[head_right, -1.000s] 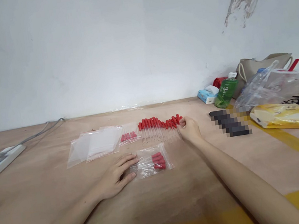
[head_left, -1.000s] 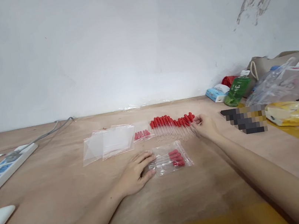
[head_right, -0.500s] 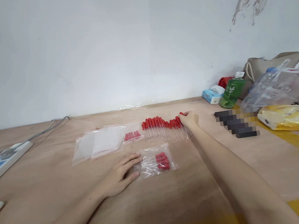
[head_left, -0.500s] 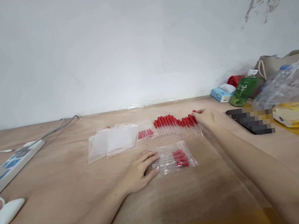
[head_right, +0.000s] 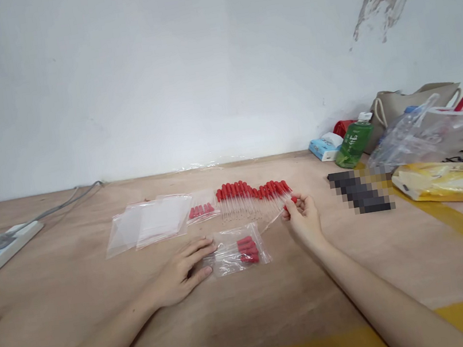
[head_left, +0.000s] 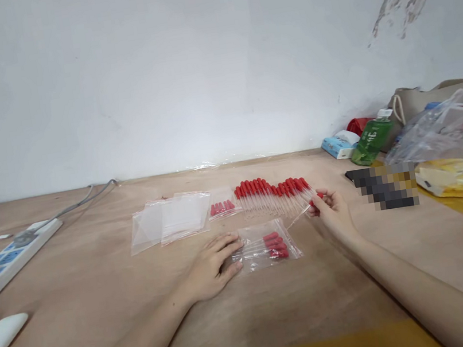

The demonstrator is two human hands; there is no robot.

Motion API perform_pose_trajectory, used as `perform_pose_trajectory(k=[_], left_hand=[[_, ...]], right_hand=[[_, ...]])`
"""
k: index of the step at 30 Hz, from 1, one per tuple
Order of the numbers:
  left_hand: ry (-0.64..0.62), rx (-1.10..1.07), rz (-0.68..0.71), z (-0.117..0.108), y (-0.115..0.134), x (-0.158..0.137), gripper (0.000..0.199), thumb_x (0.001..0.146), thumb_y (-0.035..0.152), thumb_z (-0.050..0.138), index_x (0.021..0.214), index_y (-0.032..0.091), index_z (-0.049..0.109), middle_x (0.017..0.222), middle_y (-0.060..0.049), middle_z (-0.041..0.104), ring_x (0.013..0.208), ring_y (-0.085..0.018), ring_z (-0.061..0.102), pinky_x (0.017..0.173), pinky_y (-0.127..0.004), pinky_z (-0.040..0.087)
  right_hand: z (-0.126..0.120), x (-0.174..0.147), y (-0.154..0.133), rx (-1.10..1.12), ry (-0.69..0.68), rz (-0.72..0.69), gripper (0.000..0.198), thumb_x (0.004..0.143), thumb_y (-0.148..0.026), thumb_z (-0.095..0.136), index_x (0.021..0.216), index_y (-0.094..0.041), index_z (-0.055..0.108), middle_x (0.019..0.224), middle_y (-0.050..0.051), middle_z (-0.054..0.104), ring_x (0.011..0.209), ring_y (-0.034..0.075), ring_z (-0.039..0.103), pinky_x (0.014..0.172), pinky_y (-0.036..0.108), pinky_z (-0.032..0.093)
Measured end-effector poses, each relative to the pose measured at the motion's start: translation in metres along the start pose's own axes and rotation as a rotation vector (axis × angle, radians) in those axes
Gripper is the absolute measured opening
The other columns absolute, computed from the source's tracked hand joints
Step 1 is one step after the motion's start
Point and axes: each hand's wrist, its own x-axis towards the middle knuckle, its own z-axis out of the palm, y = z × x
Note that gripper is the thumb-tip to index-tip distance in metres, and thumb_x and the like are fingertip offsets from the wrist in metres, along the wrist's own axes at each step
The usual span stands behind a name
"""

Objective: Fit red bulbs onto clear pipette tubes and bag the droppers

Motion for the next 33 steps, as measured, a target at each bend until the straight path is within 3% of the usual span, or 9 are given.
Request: perform_pose_trajectory(k=[8,12,15,17,23,28,33], left_hand=[[-0.013,0.016,-0.021,-0.001,0.0,0.0,0.041,0.088,0.039,0.039,0.128,0.028,0.041,0.135,-0.003,0.039,0.125,-0.021,0.034,0.103,-0.04,0.032],[-0.022,0.014,-0.024,0.0,0.0,0.0,0.042,0.088,0.039,0.039,0.129,0.028,0.039,0.135,-0.002,0.04,0.126,-0.021,0.033,0.104,-0.04,0.031],[-0.008,0.003,-0.034,0.001,0.0,0.0,0.044,0.088,0.04,0.04,0.13,0.026,0.038,0.134,-0.003,0.041,0.125,-0.021,0.034,0.104,-0.041,0.03],[-0.001,-0.001,-0.037,0.001,0.001,0.0,0.045,0.088,0.04,0.041,0.13,0.026,0.037,0.134,-0.004,0.042,0.125,-0.021,0.034,0.104,-0.041,0.03],[0.006,-0.001,-0.031,0.001,0.001,-0.001,0.046,0.088,0.041,0.04,0.13,0.025,0.035,0.134,-0.004,0.042,0.125,-0.021,0.035,0.104,-0.041,0.03],[0.022,-0.012,-0.022,0.001,0.0,0.0,0.046,0.087,0.041,0.041,0.13,0.023,0.036,0.132,-0.005,0.043,0.123,-0.021,0.036,0.104,-0.04,0.031],[0.024,-0.016,-0.023,0.0,0.002,0.0,0.045,0.087,0.04,0.041,0.129,0.024,0.037,0.131,-0.005,0.044,0.123,-0.021,0.037,0.103,-0.041,0.031]], right_hand=[[0.011,-0.01,0.006,0.258,-0.012,0.236,0.042,0.054,-0.032,0.074,0.082,-0.022,0.043,0.059,-0.007,0.057,0.051,0.01,0.059,0.053,0.025,0.052],[0.015,-0.022,0.003,0.33,-0.191,0.439,0.035,0.058,-0.025,0.073,0.078,-0.022,0.045,0.064,-0.001,0.063,0.063,0.017,0.065,0.063,0.032,0.054],[0.015,-0.026,0.001,0.295,-0.37,0.514,0.026,0.062,-0.025,0.071,0.074,-0.019,0.05,0.072,0.002,0.066,0.067,0.016,0.065,0.066,0.029,0.053],[0.015,-0.027,0.001,0.226,-0.476,0.487,0.024,0.062,-0.025,0.072,0.074,-0.018,0.053,0.073,0.001,0.065,0.062,0.011,0.062,0.061,0.023,0.051],[0.014,-0.024,0.007,-0.031,-0.677,0.354,0.033,0.068,-0.045,0.064,0.08,-0.018,0.049,0.046,-0.007,0.051,0.038,0.006,0.046,0.035,0.015,0.031],[0.013,-0.016,0.007,-0.093,-0.712,0.369,0.037,0.067,-0.051,0.062,0.078,-0.018,0.047,0.046,-0.006,0.051,0.037,0.005,0.044,0.034,0.015,0.03],[0.022,-0.021,0.005,-0.18,-0.722,0.261,0.035,0.069,-0.049,0.061,0.083,-0.019,0.051,0.048,-0.008,0.048,0.037,0.004,0.041,0.034,0.015,0.03]])
